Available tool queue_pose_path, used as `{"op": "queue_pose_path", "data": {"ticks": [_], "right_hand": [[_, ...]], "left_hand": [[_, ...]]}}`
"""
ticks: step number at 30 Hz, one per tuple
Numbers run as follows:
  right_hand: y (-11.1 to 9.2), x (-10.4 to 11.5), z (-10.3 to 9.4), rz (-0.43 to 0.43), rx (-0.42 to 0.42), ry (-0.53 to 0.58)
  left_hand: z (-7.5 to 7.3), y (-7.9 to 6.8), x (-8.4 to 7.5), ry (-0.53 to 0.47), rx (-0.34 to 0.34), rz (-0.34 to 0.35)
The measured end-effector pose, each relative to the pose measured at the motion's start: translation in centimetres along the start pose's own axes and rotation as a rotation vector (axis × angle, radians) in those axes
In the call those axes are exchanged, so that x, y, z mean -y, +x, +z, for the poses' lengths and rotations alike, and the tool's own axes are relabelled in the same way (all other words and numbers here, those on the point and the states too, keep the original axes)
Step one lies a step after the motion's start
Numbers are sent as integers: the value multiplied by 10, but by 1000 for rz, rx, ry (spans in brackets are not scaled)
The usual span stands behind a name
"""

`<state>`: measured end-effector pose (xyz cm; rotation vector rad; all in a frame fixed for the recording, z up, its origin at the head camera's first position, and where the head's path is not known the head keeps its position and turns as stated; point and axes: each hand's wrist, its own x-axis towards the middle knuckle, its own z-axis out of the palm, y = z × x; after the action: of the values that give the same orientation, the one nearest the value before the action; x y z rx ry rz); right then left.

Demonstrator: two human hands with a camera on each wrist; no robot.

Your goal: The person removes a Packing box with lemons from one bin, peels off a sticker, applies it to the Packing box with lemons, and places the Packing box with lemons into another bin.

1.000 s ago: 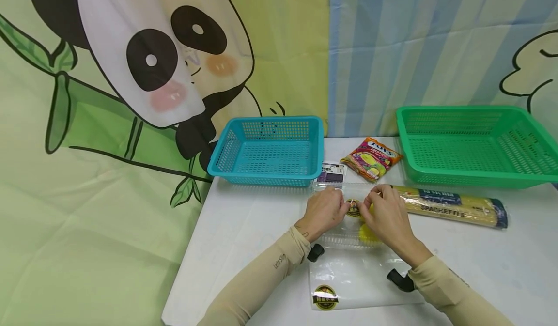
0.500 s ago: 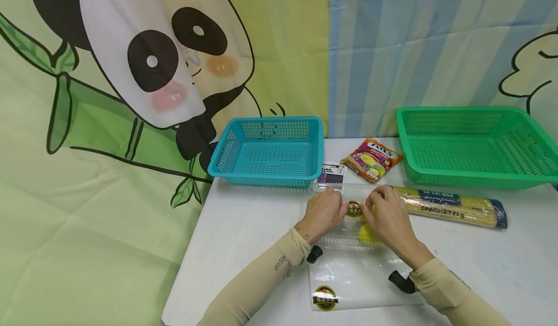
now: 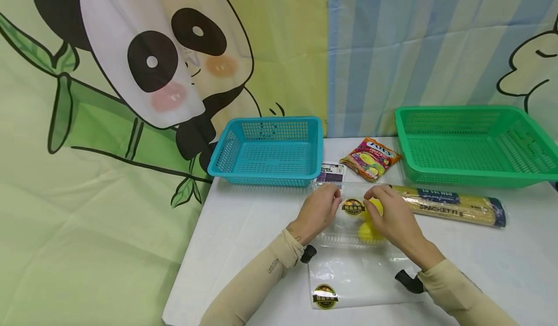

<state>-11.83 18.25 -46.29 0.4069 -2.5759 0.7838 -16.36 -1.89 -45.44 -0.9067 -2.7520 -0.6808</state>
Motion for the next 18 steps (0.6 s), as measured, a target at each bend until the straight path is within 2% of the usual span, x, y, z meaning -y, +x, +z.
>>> {"op": "queue_pose_path", "data": {"ticks": [2, 4, 7, 9, 12, 18], "right_hand": [[-2, 0, -1, -108, 33, 16], [-5, 1, -1, -221, 78, 13], [-13, 2, 0, -331, 151, -28], [-18, 1, 1, -342, 178, -71], [-25, 0, -1, -322, 204, -120], [-33, -7, -6, -261, 223, -152]], "left_hand": [[0, -2, 0, 26, -28, 110], [1, -3, 0, 74, -24, 227], [3, -5, 0, 116, 60, 336], [5, -7, 0, 124, 135, 354], [5, -10, 1, 142, 225, 334], [-2, -17, 4, 253, 316, 290]]}}
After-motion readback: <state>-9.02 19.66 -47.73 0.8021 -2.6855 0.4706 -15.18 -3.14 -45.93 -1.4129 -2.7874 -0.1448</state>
